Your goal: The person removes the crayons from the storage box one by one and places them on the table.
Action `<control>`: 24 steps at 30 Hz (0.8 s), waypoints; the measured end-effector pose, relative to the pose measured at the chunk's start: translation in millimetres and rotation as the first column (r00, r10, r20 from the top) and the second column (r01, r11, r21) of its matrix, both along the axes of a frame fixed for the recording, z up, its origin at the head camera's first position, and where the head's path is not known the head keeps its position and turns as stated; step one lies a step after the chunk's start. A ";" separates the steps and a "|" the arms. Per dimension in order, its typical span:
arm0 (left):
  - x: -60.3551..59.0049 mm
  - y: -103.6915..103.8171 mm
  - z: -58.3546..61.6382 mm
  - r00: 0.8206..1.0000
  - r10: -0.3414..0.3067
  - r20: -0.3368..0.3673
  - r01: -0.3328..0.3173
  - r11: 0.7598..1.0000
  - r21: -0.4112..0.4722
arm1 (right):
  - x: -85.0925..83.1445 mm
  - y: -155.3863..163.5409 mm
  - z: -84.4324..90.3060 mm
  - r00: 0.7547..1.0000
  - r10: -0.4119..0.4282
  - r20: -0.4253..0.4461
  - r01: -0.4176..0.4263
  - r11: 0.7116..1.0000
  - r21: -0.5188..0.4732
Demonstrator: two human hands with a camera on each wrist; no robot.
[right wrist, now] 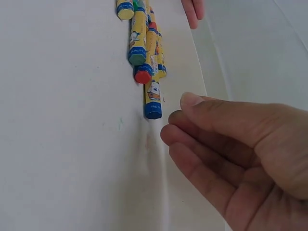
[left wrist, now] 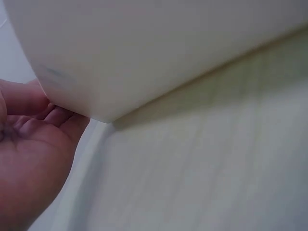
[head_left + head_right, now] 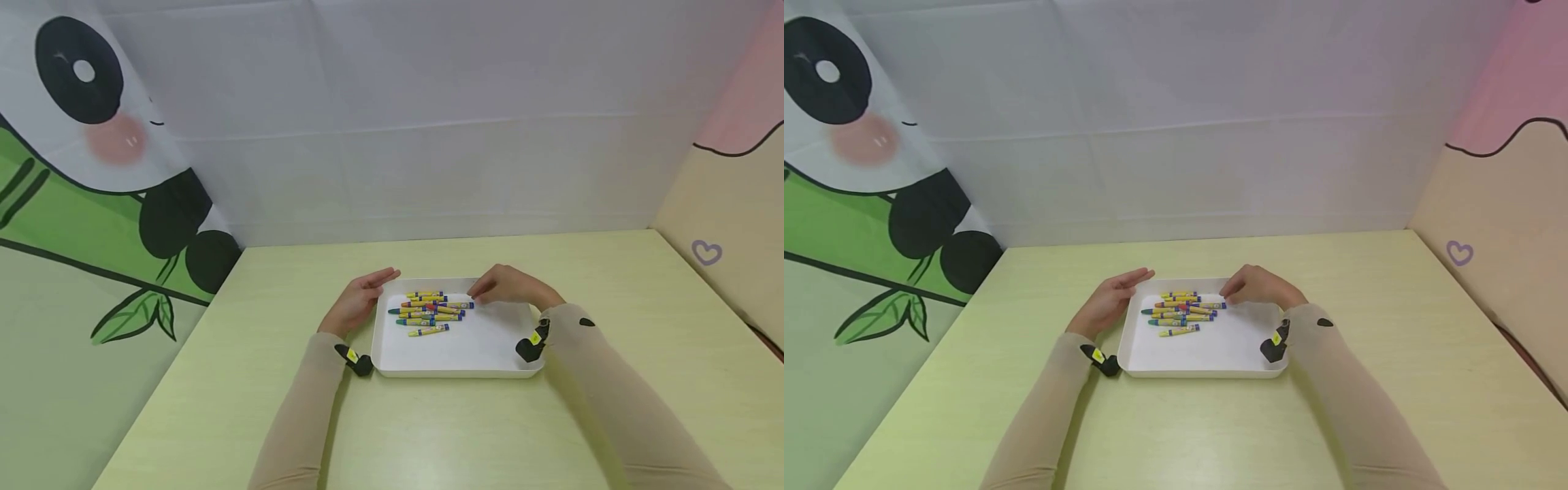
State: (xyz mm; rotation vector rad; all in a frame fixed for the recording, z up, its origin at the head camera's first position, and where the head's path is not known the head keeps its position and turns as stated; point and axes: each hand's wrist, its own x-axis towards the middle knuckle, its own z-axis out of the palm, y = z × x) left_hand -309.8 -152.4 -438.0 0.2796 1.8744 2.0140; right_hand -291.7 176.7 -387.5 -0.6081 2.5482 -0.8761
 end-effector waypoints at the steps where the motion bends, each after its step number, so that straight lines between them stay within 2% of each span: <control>1: -0.2 0.1 -0.4 1.000 0.000 -0.003 0.000 1.000 -0.004 | 0.4 -1.0 -0.3 1.000 -0.004 -0.001 0.004 1.000 0.000; 12: 2.5 -1.3 0.2 1.000 -0.019 -0.009 0.019 0.999 -0.036 | 2.6 -10.3 -12.8 0.999 -0.012 -0.032 0.013 0.999 0.029; 21: 2.6 -2.4 0.1 1.000 -0.018 -0.015 0.018 0.998 -0.053 | 7.8 -12.0 -10.7 0.996 0.022 -0.091 -0.020 1.000 0.021; 24: 3.3 -2.8 -0.9 1.000 -0.026 -0.014 0.025 0.998 -0.055 | 8.3 -13.9 -13.8 0.997 -0.009 -0.078 0.012 0.999 0.037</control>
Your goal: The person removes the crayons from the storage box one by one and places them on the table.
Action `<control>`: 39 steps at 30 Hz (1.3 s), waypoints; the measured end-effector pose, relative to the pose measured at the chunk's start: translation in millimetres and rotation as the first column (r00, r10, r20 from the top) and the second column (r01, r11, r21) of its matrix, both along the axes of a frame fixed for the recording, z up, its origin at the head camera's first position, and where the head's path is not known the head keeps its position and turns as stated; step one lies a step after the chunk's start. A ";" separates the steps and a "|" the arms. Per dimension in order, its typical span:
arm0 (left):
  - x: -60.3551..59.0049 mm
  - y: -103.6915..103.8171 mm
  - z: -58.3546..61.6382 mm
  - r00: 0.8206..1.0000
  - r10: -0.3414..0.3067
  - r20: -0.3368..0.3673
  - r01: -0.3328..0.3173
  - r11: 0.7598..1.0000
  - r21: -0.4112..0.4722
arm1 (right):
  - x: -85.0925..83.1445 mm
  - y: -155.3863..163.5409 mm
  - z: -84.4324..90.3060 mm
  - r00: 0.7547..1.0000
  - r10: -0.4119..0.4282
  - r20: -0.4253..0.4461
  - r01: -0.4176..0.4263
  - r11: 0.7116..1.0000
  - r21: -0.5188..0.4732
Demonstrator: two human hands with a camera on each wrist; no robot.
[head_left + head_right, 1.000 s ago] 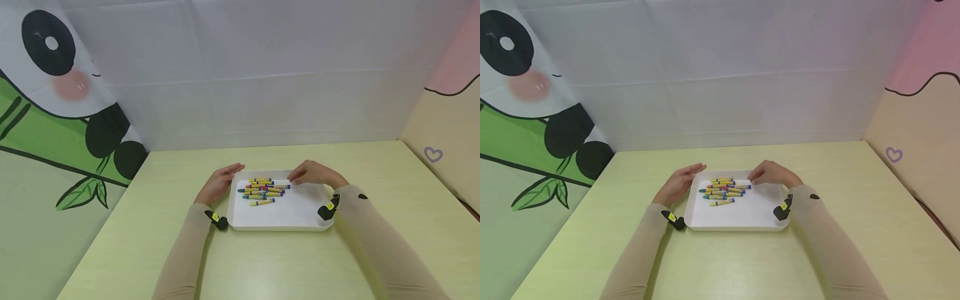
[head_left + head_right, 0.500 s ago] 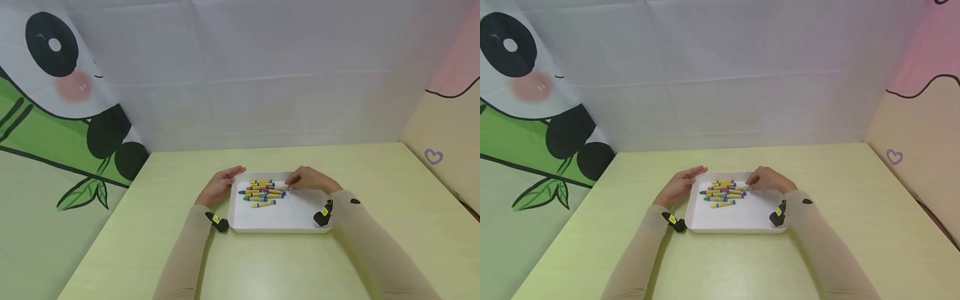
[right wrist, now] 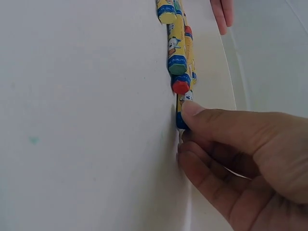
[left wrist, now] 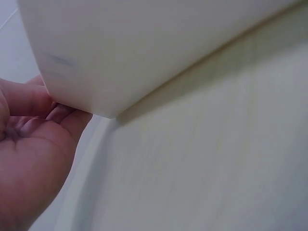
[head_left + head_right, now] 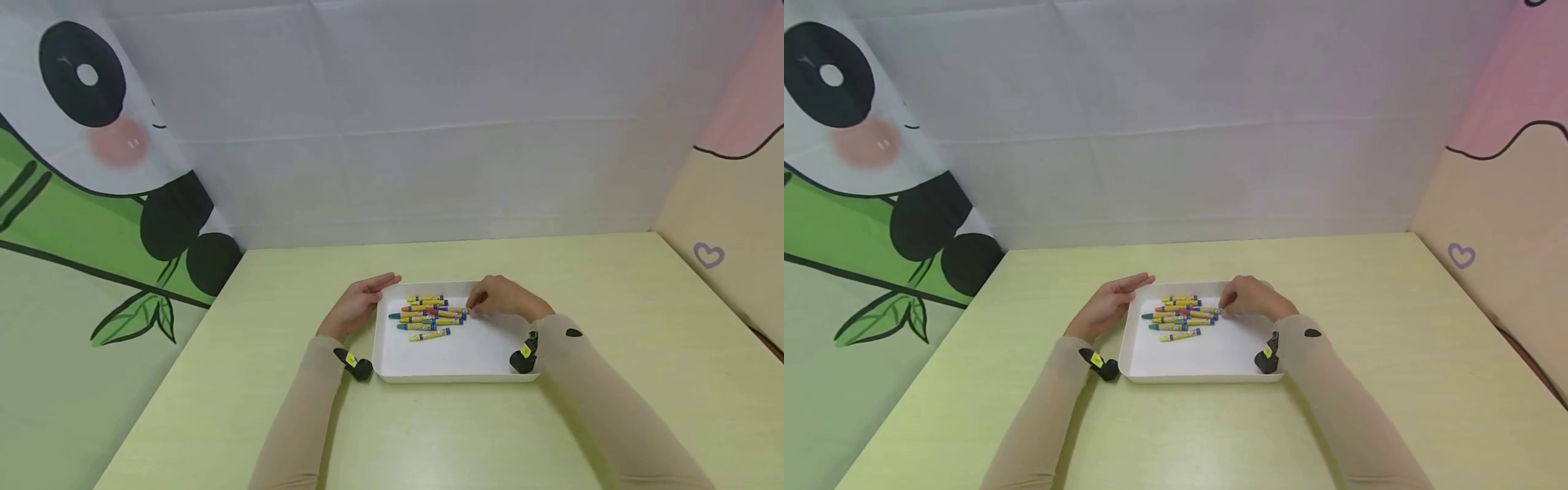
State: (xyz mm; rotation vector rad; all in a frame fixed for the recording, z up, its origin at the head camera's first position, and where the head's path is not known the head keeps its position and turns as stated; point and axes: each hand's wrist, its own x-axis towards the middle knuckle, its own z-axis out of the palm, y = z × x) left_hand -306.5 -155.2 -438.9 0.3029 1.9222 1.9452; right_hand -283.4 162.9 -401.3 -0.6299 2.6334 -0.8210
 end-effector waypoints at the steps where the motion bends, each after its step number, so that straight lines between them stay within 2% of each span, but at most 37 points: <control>1: -0.4 -0.4 0.0 1.000 0.003 0.001 -0.003 1.000 -0.003 | -1.1 -1.0 -1.3 1.000 -0.014 0.007 0.014 1.000 0.007; 6: -1.0 -0.7 0.2 1.000 0.016 0.016 -0.016 1.000 -0.006 | -3.2 -4.0 -5.4 0.998 -0.057 0.005 0.056 0.998 0.037; 10: -1.7 1.2 -0.5 1.000 -0.005 0.011 0.005 1.000 0.010 | -2.5 -4.0 -7.6 0.996 -0.086 0.002 0.086 0.995 0.057; 17: 0.7 2.3 -0.9 1.000 0.020 0.012 -0.020 1.000 -0.001 | -2.1 -3.2 -8.7 0.998 -0.047 -0.031 0.049 0.997 0.055; 26: 0.8 0.4 0.1 0.999 0.032 0.016 -0.032 0.999 0.003 | -2.5 -5.5 -6.0 0.999 -0.040 -0.030 0.041 0.999 0.020; 39: 3.5 -5.4 -0.9 1.000 -0.023 -0.012 0.023 1.000 -0.017 | 8.1 -2.2 -2.6 0.998 -0.052 -0.047 0.051 0.999 -0.007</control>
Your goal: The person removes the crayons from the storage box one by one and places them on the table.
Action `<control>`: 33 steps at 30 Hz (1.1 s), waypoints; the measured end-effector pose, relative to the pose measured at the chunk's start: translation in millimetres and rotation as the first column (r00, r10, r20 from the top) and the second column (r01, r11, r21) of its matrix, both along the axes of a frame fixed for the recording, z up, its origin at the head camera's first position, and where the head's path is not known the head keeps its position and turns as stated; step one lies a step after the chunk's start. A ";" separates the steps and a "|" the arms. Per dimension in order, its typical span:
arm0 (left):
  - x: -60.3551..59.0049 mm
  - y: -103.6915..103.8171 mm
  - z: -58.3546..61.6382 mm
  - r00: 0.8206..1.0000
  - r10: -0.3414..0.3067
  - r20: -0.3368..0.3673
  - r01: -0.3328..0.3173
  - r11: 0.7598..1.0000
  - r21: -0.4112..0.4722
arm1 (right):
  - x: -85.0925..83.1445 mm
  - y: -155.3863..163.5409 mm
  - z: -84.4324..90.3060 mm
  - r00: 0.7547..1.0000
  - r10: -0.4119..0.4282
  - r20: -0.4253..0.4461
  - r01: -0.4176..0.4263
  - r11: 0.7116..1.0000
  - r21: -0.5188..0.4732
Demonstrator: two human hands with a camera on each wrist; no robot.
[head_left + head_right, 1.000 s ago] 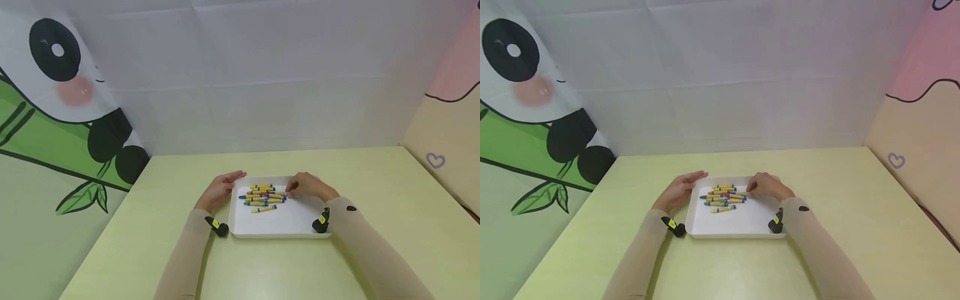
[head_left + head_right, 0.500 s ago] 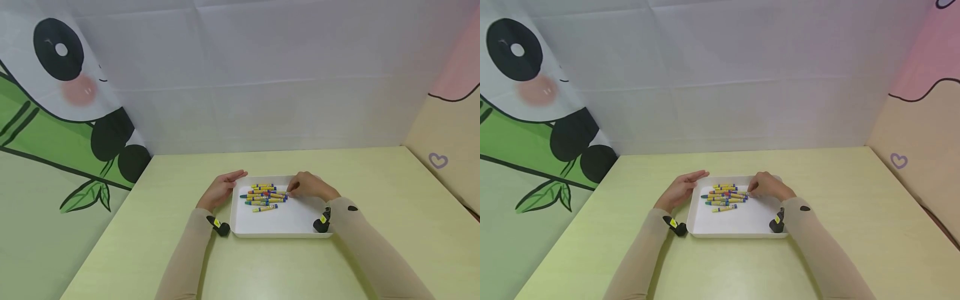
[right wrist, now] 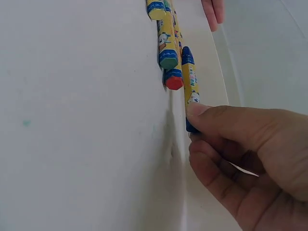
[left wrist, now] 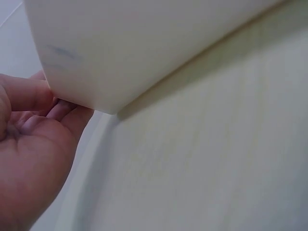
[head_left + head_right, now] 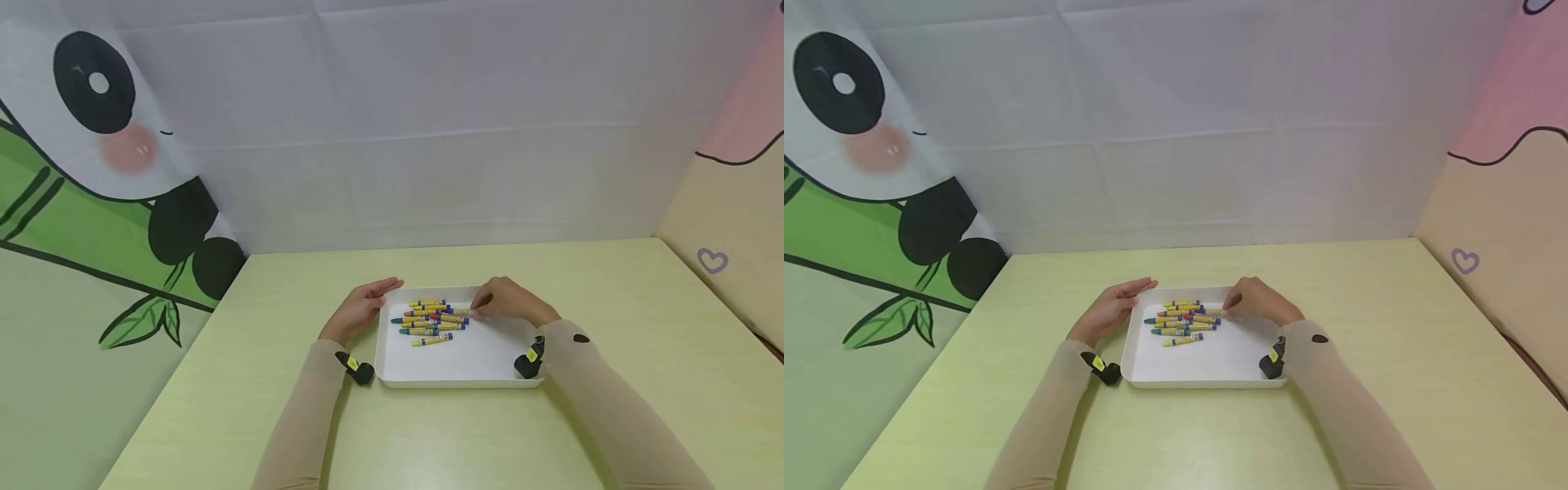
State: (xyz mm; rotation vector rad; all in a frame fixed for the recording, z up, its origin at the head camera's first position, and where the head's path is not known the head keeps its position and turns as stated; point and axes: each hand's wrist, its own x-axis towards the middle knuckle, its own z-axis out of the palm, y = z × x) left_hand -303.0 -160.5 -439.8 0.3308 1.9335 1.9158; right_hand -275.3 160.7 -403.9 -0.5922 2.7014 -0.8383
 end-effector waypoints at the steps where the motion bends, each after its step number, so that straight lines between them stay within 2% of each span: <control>1: 0.0 -0.2 0.0 1.000 -0.003 -0.002 0.003 1.000 -0.001 | 0.2 0.7 0.7 1.000 -0.003 0.000 0.003 1.000 0.000; 17: 1.1 1.3 4.9 0.999 0.010 0.031 -0.010 1.000 -0.017 | 4.7 15.4 17.7 0.999 0.025 -0.043 -0.026 0.999 -0.024; 33: 0.8 -0.3 3.9 1.000 -0.009 0.021 0.010 1.000 -0.019 | 9.7 40.5 24.5 0.998 -0.022 -0.059 0.017 0.997 -0.077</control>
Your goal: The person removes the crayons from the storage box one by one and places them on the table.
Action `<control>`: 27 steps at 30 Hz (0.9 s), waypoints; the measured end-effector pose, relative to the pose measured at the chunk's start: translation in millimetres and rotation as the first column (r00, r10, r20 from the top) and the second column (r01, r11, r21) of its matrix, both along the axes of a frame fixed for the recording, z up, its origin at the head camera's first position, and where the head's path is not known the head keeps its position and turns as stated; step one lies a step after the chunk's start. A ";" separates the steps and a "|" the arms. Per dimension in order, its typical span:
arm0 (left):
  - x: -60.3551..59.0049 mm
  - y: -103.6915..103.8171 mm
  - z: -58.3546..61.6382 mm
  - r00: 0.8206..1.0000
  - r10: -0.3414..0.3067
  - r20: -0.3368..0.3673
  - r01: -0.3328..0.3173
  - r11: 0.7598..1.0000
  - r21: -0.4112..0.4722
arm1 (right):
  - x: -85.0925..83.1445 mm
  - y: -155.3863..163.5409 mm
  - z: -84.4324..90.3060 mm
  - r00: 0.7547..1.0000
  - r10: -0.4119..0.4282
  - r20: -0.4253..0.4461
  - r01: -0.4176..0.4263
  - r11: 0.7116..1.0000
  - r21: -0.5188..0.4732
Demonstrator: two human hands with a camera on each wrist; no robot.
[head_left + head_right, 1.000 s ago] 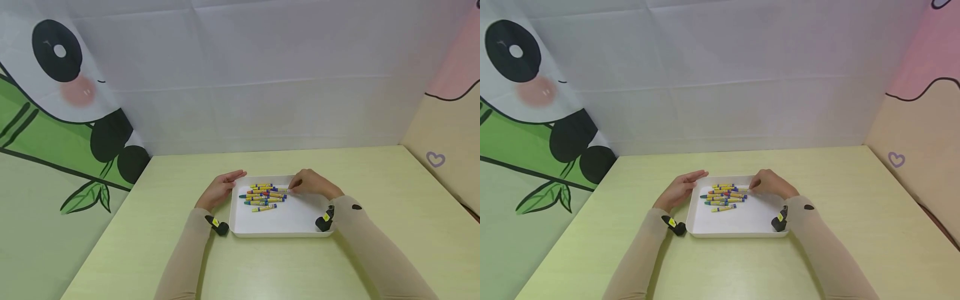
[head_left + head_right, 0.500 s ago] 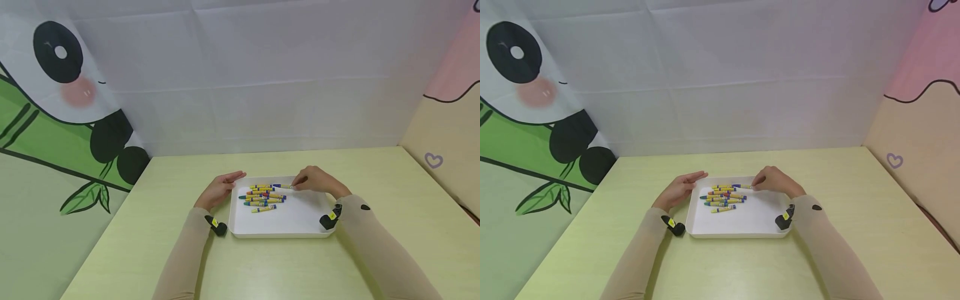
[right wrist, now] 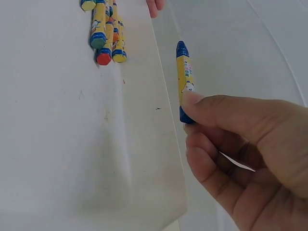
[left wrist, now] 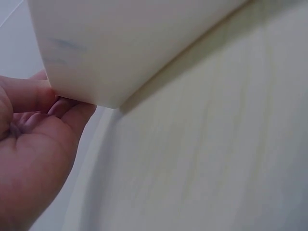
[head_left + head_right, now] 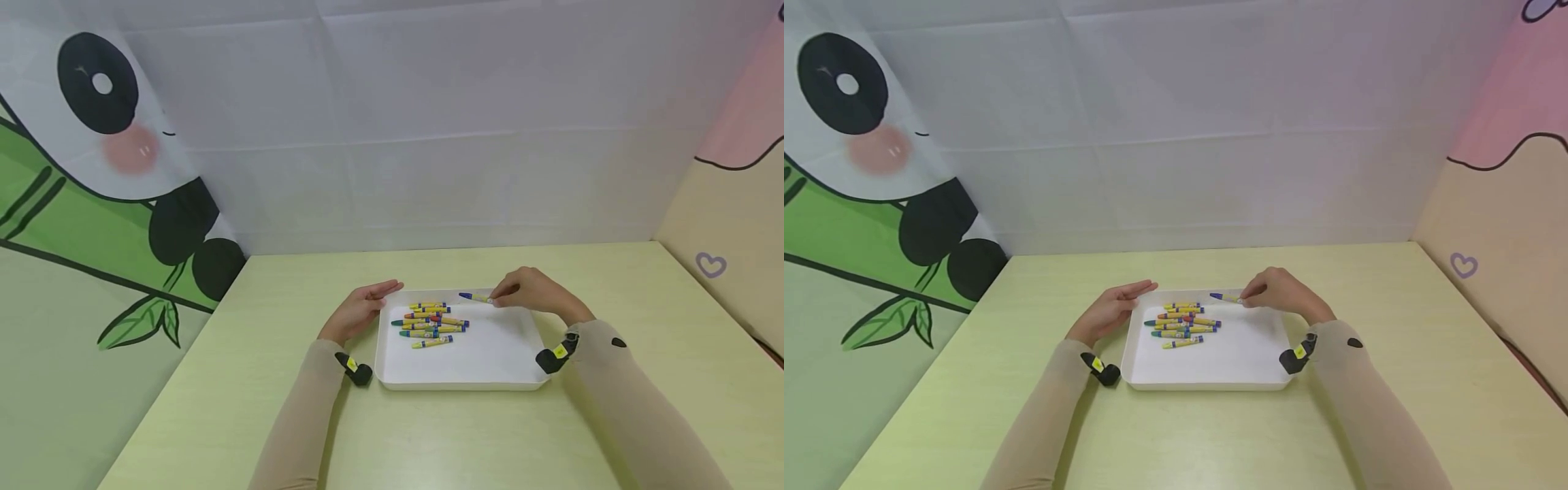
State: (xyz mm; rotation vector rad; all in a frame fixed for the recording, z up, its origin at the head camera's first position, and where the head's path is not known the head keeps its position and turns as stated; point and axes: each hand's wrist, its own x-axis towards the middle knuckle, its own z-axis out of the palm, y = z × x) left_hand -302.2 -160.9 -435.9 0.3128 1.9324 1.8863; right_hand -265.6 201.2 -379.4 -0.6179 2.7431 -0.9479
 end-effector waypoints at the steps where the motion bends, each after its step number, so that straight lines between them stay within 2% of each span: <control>1: -0.2 0.1 -0.2 1.000 -0.001 0.001 0.001 1.000 0.001 | 0.8 2.0 0.7 1.000 -0.004 -0.005 0.004 1.000 -0.002; 7: -0.3 -0.4 -0.7 1.000 0.004 -0.001 -0.004 1.000 -0.003 | 5.4 17.6 5.6 0.999 -0.019 -0.035 0.018 1.000 -0.024; 13: -0.1 -1.6 -0.2 1.000 0.001 -0.004 -0.001 1.000 0.001 | 10.1 35.4 9.9 0.997 -0.068 -0.028 0.067 0.997 -0.049; 27: -0.9 0.3 -1.7 1.000 0.009 0.011 -0.009 1.000 0.011 | 19.2 71.5 1.7 0.986 -0.166 -0.011 0.166 0.986 -0.014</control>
